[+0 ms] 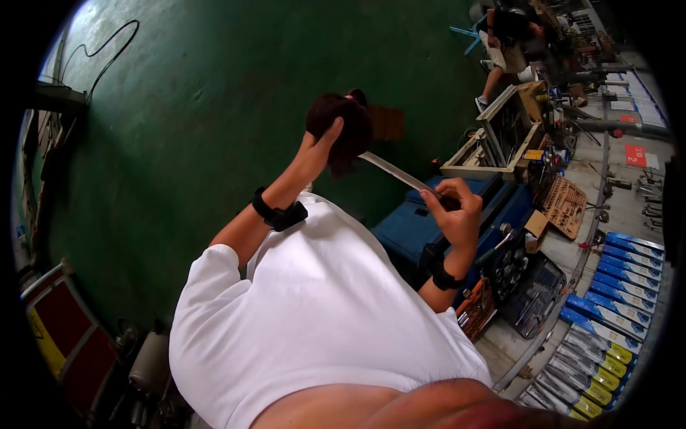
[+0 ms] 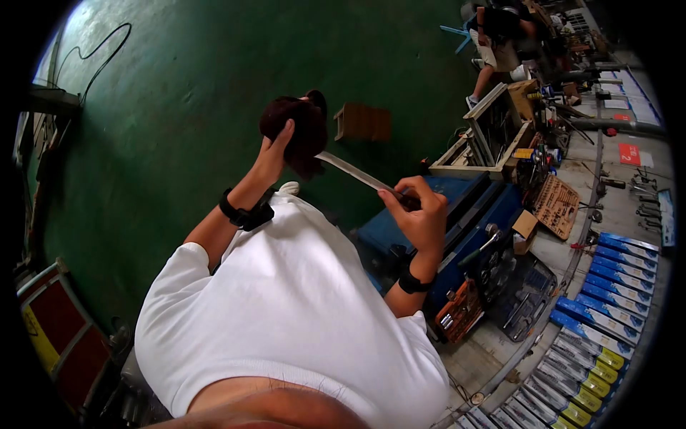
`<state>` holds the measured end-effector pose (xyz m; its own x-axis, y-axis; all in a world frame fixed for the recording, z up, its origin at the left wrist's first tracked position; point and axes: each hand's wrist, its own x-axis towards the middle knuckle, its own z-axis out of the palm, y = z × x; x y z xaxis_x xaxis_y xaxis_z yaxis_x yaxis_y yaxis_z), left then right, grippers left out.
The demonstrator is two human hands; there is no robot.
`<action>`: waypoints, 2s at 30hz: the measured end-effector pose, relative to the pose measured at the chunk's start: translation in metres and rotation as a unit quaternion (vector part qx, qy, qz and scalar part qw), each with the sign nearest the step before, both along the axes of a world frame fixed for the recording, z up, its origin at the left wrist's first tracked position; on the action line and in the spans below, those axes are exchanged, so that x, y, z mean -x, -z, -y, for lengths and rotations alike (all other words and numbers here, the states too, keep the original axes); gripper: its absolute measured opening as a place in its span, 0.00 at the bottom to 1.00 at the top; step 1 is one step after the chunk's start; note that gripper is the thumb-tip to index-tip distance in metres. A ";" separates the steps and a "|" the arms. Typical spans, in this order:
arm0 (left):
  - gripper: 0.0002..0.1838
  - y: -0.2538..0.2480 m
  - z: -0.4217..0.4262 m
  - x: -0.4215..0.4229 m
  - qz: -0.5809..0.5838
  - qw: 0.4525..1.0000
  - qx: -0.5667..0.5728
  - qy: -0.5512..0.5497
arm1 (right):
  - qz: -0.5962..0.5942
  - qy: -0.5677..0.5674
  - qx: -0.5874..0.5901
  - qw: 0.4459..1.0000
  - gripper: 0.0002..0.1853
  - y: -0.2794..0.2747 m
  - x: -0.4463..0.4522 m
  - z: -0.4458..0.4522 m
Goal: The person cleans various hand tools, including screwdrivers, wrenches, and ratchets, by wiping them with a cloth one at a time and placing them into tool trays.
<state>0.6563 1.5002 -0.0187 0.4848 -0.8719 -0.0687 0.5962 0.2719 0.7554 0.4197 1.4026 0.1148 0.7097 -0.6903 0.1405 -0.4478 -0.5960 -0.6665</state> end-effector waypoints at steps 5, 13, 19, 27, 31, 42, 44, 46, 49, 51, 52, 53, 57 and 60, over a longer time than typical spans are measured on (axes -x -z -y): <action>0.30 0.018 -0.016 -0.028 0.044 0.998 -0.027 0.028 | 0.053 0.110 0.005 0.992 0.11 0.005 0.042 0.010; 0.30 -0.018 0.001 0.005 0.126 0.991 0.033 0.026 | 0.014 0.069 -0.017 0.997 0.12 0.023 -0.015 -0.022; 0.33 -0.033 0.014 0.016 -0.287 0.933 0.171 0.130 | 0.144 0.015 -0.326 0.934 0.13 0.083 -0.023 -0.021; 0.26 -0.034 0.009 -0.012 -0.329 0.902 0.235 0.150 | 0.033 -0.059 -0.349 0.935 0.15 0.060 -0.018 -0.024; 0.28 -0.040 -0.001 -0.012 -0.316 0.916 0.199 0.147 | -0.013 -0.057 -0.292 0.955 0.15 0.067 -0.012 -0.034; 0.29 -0.049 0.001 0.010 -0.179 0.963 0.186 0.073 | 0.093 0.105 -0.182 0.973 0.14 0.066 -0.009 -0.049; 0.30 -0.040 0.008 0.037 -0.193 0.941 0.225 0.164 | 0.187 0.075 -0.244 0.949 0.13 0.065 -0.021 -0.051; 0.31 -0.037 0.006 0.075 -0.192 0.965 0.122 0.133 | 0.255 0.083 -0.291 0.918 0.13 0.086 -0.028 -0.055; 0.30 -0.030 0.009 0.064 -0.256 0.940 0.038 0.222 | 0.323 0.098 -0.381 0.861 0.14 0.089 -0.030 -0.050; 0.27 -0.036 0.010 0.047 -0.244 0.942 0.008 0.231 | 0.166 0.070 -0.307 0.935 0.14 0.100 -0.018 -0.039; 0.25 -0.041 0.011 0.038 -0.207 0.955 -0.016 0.212 | 0.169 0.069 -0.304 0.935 0.14 0.105 -0.017 -0.039; 0.25 -0.039 0.012 0.032 -0.200 0.955 -0.015 0.219 | 0.112 0.060 -0.324 0.937 0.13 0.110 -0.013 -0.042; 0.29 -0.045 0.012 0.021 -0.095 0.987 0.030 0.130 | 0.016 0.018 -0.364 0.931 0.14 0.125 -0.017 -0.065; 0.26 -0.042 0.019 0.001 -0.020 0.991 0.072 0.109 | 0.004 -0.029 -0.239 0.971 0.21 0.116 -0.027 -0.067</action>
<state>0.6554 1.4817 0.0236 0.2834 -0.9578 0.0488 0.6807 0.2367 0.6933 0.4468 1.4692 -0.0010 0.7502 -0.6362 -0.1803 -0.4162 -0.2424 -0.8764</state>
